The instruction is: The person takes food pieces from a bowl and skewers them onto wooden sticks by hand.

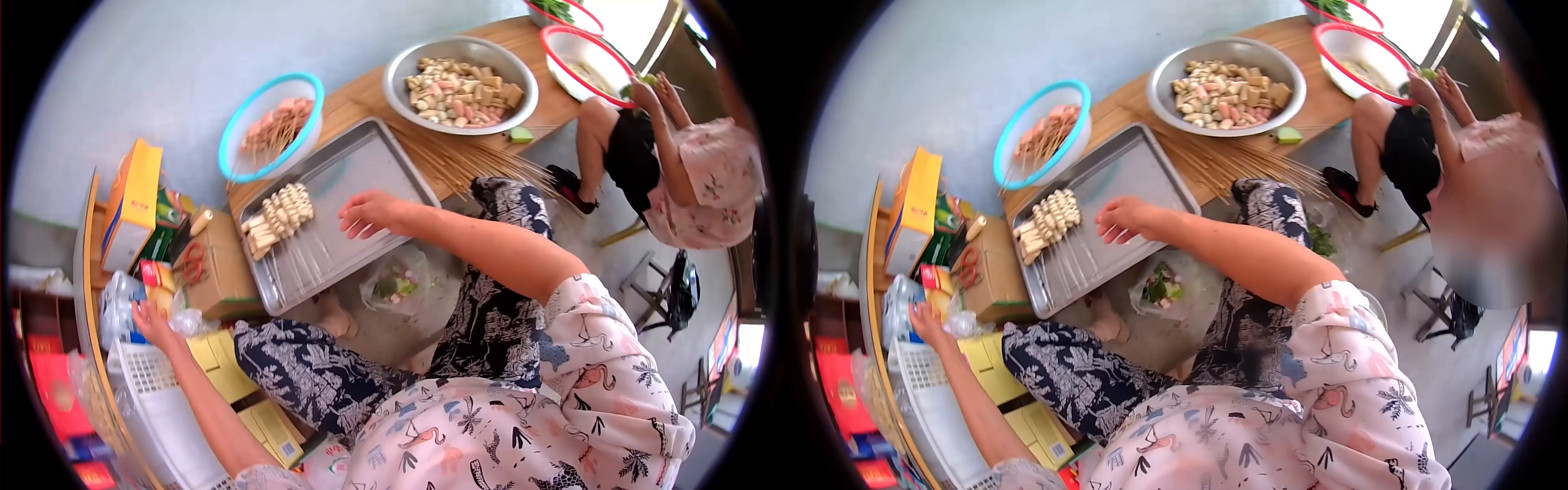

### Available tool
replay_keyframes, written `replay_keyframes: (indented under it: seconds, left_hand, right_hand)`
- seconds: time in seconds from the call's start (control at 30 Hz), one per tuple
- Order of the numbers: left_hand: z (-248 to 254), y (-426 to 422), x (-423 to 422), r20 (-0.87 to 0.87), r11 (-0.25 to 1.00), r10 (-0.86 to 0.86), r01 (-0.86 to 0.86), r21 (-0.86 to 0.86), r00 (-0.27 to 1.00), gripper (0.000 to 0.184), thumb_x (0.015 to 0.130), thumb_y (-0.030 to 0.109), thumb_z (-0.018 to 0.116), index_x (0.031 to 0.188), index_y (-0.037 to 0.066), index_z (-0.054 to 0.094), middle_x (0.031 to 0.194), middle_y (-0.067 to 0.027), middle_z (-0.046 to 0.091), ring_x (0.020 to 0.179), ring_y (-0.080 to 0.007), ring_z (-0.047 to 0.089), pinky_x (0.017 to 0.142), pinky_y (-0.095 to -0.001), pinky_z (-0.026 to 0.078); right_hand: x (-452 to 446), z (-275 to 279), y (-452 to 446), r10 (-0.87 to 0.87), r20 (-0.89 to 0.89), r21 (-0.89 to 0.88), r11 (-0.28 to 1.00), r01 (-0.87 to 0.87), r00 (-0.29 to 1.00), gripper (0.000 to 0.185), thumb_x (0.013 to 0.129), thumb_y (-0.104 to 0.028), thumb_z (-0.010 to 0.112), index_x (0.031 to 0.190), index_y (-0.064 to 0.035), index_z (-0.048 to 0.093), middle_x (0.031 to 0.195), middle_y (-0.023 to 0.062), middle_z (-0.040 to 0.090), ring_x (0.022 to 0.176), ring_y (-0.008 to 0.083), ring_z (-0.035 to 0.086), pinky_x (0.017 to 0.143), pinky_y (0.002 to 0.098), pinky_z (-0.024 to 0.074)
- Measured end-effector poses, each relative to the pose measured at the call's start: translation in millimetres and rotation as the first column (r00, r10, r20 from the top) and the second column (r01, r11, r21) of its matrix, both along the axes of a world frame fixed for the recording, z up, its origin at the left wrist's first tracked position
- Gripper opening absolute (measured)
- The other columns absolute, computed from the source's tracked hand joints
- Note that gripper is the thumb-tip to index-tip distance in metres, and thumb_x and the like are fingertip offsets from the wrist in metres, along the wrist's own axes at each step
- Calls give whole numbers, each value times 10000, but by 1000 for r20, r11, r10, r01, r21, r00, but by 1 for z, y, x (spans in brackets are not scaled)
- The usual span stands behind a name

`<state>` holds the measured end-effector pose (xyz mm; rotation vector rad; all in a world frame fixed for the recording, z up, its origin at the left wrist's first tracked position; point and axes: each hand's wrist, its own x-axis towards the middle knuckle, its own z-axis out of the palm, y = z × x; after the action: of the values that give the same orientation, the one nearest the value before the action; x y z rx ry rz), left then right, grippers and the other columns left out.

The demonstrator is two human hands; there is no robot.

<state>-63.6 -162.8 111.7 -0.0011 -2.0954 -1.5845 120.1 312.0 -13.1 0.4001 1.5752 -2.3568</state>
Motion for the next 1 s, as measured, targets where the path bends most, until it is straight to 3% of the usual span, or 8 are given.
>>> replay_keyframes:
  seconds: [0.13,0.23,0.3,0.37,0.6,0.7,0.77,1.0]
  left_hand:
    - [-58,15,10,136,993,-47,61,-104,990,493,898,186,581,1357,103,419,1281,-70,521,1041,-143,538,790,-267,428]
    - [-104,37,31,326,924,-210,296,-241,922,358,907,201,585,1238,69,555,1021,-6,618,774,-62,547,589,-187,409]
    - [-115,43,42,685,759,-382,634,-150,620,334,907,190,582,1207,42,567,941,-32,641,717,-83,606,559,-192,447]
    - [-112,58,45,766,735,-384,673,-84,515,327,909,180,575,1201,35,565,937,-43,648,723,-93,621,556,-196,463]
    - [-122,56,31,769,730,-348,670,-137,536,345,937,219,537,1242,58,522,957,-43,635,696,-93,615,551,-194,466]
    - [-119,61,34,763,698,-359,697,-163,538,342,935,225,539,1235,61,529,946,-37,636,696,-92,615,549,-192,462]
    - [-118,61,36,761,682,-362,710,-177,538,337,932,230,544,1223,60,538,931,-35,637,697,-91,616,547,-192,459]
    - [-113,57,41,739,658,-355,715,-237,572,336,921,217,548,1208,44,559,924,-42,646,697,-92,616,555,-193,458]
  right_hand:
    - [1,0,-1,12,-17,-20,1000,-13,1000,162,865,-165,581,989,-62,585,857,68,655,683,166,651,549,293,501]
    - [1,0,-3,7,-21,-27,1000,-8,1000,158,856,-163,591,974,-57,587,847,69,654,670,170,650,547,295,500]
    - [3,5,-4,-11,-25,-32,999,10,1000,146,852,-161,593,960,-62,592,831,67,653,664,170,650,546,296,497]
    - [6,11,-3,36,-10,48,998,-36,999,175,876,-159,562,1014,-53,578,883,48,649,732,134,634,594,265,484]
    - [-8,-6,-10,24,-74,71,997,-19,997,111,830,-161,586,908,-85,606,816,61,658,661,169,649,541,305,495]
    - [-22,-12,-16,86,-152,227,973,-50,985,125,815,-148,588,904,-64,616,810,68,662,652,170,657,561,306,508]
    - [-34,-8,-13,160,-398,506,860,71,903,148,809,-143,599,904,-32,622,798,76,661,651,165,667,592,298,521]
    - [54,112,73,-68,-582,331,891,312,811,204,881,-151,595,1035,-16,596,891,47,657,759,107,643,654,263,508]
